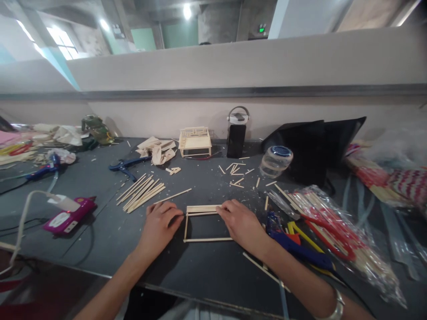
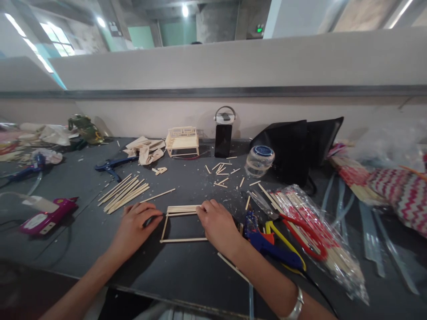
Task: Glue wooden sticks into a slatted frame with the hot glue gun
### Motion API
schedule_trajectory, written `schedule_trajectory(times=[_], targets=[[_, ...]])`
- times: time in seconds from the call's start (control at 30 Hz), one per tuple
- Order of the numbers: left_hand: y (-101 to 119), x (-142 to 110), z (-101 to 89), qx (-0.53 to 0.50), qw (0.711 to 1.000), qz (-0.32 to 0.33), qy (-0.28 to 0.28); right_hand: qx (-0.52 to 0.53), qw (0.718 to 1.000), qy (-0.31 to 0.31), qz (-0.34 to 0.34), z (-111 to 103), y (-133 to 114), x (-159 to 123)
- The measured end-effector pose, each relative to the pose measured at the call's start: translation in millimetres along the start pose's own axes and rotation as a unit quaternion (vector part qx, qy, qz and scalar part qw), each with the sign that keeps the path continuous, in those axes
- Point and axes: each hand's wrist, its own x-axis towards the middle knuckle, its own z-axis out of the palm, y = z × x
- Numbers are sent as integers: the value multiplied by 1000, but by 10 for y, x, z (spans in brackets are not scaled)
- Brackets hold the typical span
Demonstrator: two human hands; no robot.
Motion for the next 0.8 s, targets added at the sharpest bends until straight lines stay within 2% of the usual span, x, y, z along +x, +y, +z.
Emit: schedule_trajectory(times=[0.2,0.6,0.8], targets=[[11,177,51,-84,995,-5,-47,4,1000,24,-2,45,20,-3],[28,488,161,-173,977,12,-124,10,999,45,-6,79,55,-9],[-45,609,148,-257,944,57,-198,24,998,55,-9,80,77,-4]])
